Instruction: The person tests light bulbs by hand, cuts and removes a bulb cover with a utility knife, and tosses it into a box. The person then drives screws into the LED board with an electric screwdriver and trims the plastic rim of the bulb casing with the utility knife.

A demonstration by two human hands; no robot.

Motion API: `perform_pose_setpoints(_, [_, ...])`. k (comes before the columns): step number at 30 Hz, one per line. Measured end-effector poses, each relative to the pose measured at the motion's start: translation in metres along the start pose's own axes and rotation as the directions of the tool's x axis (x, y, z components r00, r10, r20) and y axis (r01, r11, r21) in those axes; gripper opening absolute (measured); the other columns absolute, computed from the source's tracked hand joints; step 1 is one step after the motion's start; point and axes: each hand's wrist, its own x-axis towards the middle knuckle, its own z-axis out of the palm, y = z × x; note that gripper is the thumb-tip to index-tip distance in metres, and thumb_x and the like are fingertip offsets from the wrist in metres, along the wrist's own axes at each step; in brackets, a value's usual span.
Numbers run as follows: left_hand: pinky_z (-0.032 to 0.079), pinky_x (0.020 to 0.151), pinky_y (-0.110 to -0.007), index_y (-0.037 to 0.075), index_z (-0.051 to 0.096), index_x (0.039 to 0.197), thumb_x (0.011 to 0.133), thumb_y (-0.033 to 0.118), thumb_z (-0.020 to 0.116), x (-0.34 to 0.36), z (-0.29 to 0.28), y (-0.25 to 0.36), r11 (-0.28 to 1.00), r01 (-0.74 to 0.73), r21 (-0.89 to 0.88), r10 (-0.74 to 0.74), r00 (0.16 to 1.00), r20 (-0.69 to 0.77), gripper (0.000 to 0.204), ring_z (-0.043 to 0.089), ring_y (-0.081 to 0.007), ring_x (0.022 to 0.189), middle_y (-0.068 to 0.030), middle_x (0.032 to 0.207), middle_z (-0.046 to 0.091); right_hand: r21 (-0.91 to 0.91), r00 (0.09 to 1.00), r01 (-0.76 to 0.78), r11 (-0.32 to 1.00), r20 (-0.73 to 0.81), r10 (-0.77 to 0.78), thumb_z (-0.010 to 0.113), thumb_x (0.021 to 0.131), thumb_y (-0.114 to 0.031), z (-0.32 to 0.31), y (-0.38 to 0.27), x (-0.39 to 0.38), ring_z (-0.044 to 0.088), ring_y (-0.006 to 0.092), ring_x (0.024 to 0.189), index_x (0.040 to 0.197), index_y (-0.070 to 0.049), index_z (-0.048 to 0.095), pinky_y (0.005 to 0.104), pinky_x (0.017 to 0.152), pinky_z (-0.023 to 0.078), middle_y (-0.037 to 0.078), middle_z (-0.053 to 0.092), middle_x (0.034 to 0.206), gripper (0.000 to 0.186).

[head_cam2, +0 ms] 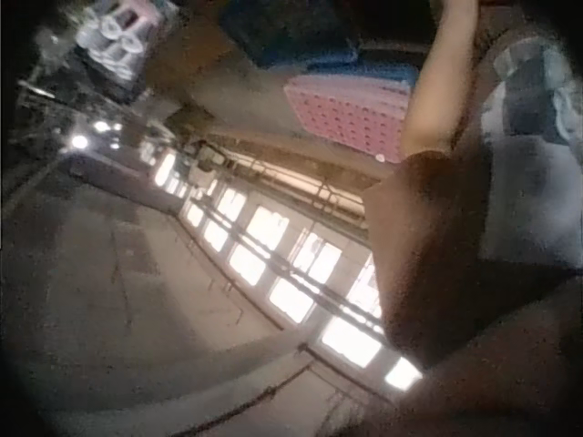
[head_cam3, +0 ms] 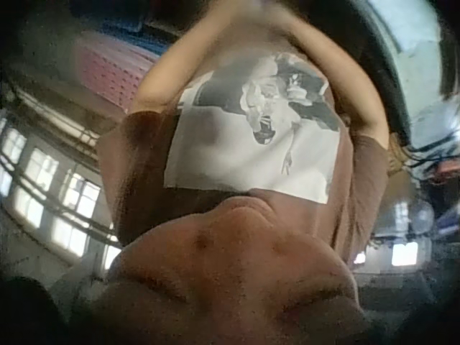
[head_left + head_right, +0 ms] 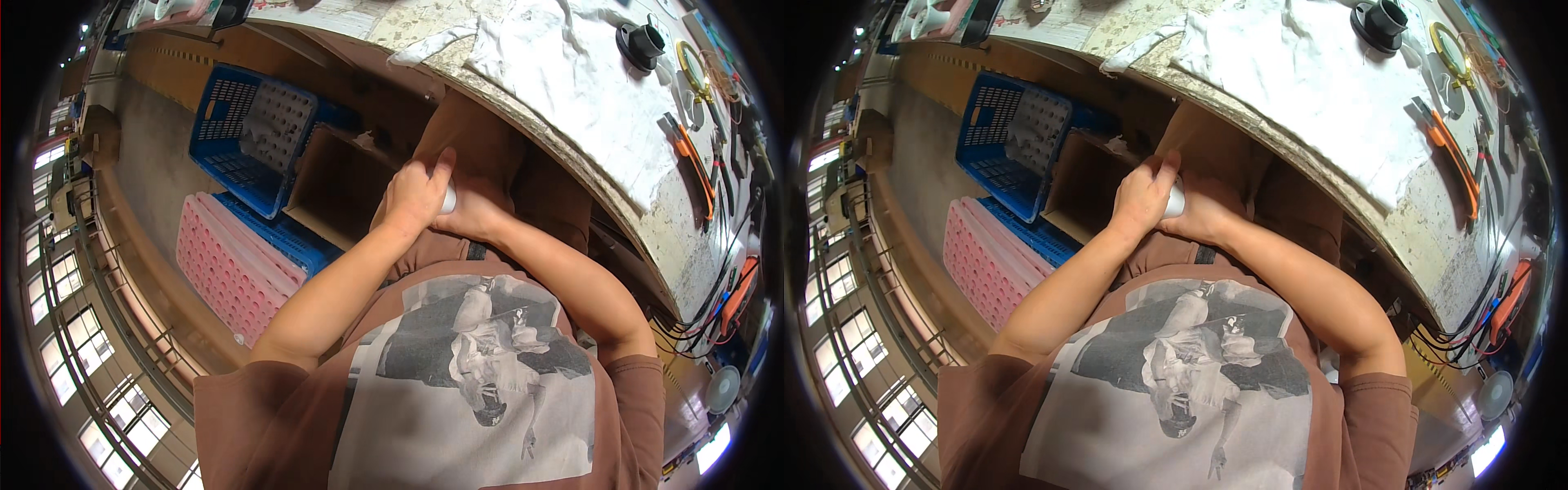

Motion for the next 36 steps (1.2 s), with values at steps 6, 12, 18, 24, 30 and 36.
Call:
perform_pose_setpoints(6, [0.053, 0.082, -0.042, 0.009, 0.074, 0.1, 0.093, 0.041, 0.06, 0.026, 0.012, -0.003, 0.997, -0.016, -0.072, 0.011, 0.998, -0.063, 0.036, 0.07, -0.037, 0.095, -0.0156, 0.095, 0.074, 0.06, 1.0, -0.026, 0.998, 0.011, 0.025, 0.08, 0.07, -0.045, -0.007, 0.002, 0.014, 0.07, 0.0363, 0.096, 0.113, -0.005, 0.065, 0.0435, 0.082, 0.056, 0.019, 0.072, 0.105, 0.06])
perform_pose_setpoints(12, [0.054, 0.075, -0.036, 0.008, 0.074, 0.094, 0.094, 0.029, 0.061, 0.044, 0.015, -0.012, 0.982, -0.139, -0.127, 0.132, 0.989, -0.064, 0.025, 0.072, -0.0286, 0.082, -0.0129, 0.089, 0.075, -0.029, 0.993, 0.092, 0.995, -0.077, -0.094, 0.078, 0.07, -0.061, -0.002, 0.02, 0.026, 0.07, 0.0373, 0.096, 0.117, -0.002, 0.063, 0.045, 0.083, 0.056, 0.023, 0.069, 0.107, 0.077])
perform_pose_setpoints(18, [0.054, 0.071, -0.034, 0.008, 0.074, 0.091, 0.093, 0.026, 0.061, 0.048, 0.013, -0.015, 0.974, -0.182, -0.135, 0.176, 0.983, -0.056, 0.023, 0.071, -0.0251, 0.076, -0.0114, 0.083, 0.074, 0.021, 0.994, 0.07, 0.997, -0.081, -0.068, 0.079, 0.071, -0.06, -0.004, 0.021, 0.027, 0.069, 0.0405, 0.098, 0.121, 0.004, 0.058, 0.0468, 0.085, 0.056, 0.025, 0.067, 0.109, 0.084])
perform_pose_setpoints(24, [0.055, 0.068, -0.035, 0.004, 0.073, 0.09, 0.096, 0.026, 0.059, 0.053, 0.019, -0.02, 0.956, -0.269, -0.117, 0.261, 0.962, -0.083, 0.026, 0.071, -0.0237, 0.073, -0.013, 0.083, 0.074, -0.013, 0.957, 0.214, 0.977, -0.195, -0.213, 0.08, 0.07, -0.059, 0.003, 0.041, 0.03, 0.069, 0.0409, 0.095, 0.122, 0.002, 0.057, 0.0463, 0.083, 0.057, 0.024, 0.069, 0.105, 0.083])
perform_pose_setpoints(30, [0.057, 0.074, -0.039, 0.004, 0.069, 0.095, 0.105, 0.035, 0.046, 0.085, 0.011, -0.044, 0.515, 0.29, -0.807, -0.029, 0.946, 0.322, 0.04, 0.069, -0.0262, 0.078, -0.0146, 0.087, 0.071, 0.07, 0.949, 0.311, 0.948, -0.079, -0.305, 0.086, 0.065, -0.045, -0.01, 0.04, 0.015, 0.069, 0.0397, 0.098, 0.116, -0.003, 0.06, 0.0453, 0.087, 0.055, 0.021, 0.069, 0.104, 0.071])
perform_pose_setpoints(36, [0.059, 0.078, -0.043, 0.003, 0.065, 0.102, 0.104, 0.042, 0.05, 0.042, -0.03, -0.1, -0.074, 0.264, -0.962, -0.018, 0.964, 0.266, 0.043, 0.07, -0.0317, 0.094, -0.0168, 0.097, 0.07, -0.025, 0.927, 0.375, 0.927, -0.023, -0.375, 0.089, 0.065, -0.051, -0.014, 0.052, 0.032, 0.068, 0.0414, 0.1, 0.126, -0.002, 0.056, 0.0463, 0.085, 0.056, 0.023, 0.068, 0.108, 0.085])
